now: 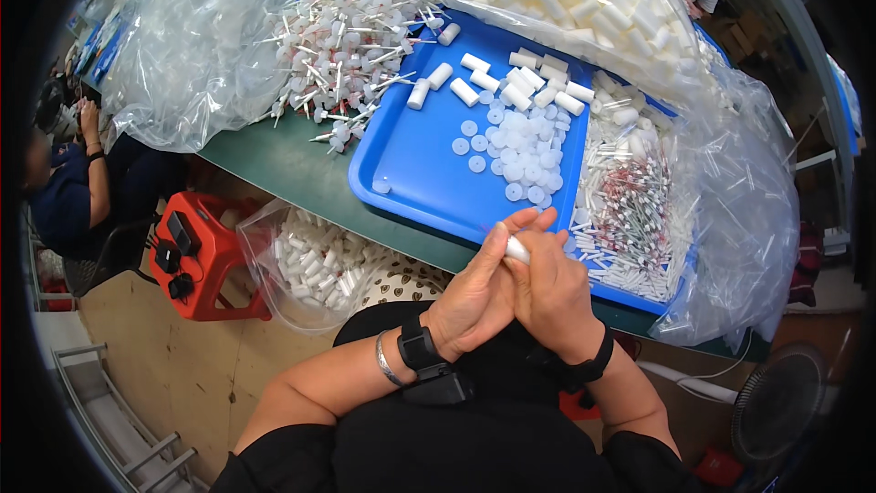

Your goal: The person assembles small white plastic components by hand. They pick up a cylindrical piece and a thin rod from a blue tray, insert the rod into the cylinder, and place the finished unit into a plastic bag. The process is repeated continuously throughout the clip.

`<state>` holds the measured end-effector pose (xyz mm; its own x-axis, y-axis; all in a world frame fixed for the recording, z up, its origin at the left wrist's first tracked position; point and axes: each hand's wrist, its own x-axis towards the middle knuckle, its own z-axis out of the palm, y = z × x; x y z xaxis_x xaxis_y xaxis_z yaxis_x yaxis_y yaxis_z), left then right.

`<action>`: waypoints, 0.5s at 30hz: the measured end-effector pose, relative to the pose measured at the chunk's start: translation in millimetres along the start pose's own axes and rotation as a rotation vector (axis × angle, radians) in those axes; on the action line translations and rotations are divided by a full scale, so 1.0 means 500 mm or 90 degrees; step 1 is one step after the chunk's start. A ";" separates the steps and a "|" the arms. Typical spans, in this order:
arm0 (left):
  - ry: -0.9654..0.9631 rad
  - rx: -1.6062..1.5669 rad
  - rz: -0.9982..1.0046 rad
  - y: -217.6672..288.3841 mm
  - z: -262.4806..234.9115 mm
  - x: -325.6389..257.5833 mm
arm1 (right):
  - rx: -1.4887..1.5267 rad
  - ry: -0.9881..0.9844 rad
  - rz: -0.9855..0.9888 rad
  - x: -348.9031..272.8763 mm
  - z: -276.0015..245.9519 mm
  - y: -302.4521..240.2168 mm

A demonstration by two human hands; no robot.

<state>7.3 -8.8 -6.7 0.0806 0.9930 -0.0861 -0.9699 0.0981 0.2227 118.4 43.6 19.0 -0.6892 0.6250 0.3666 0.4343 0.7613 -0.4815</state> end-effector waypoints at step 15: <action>0.025 0.236 -0.048 0.052 -0.003 -0.021 | 0.624 -0.184 0.390 0.012 -0.012 0.013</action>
<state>-19.2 -16.6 -1.6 0.1335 0.9795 -0.1510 -0.8121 0.1955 0.5498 120.6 53.3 23.1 -0.6810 0.6809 -0.2693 0.1956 -0.1853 -0.9630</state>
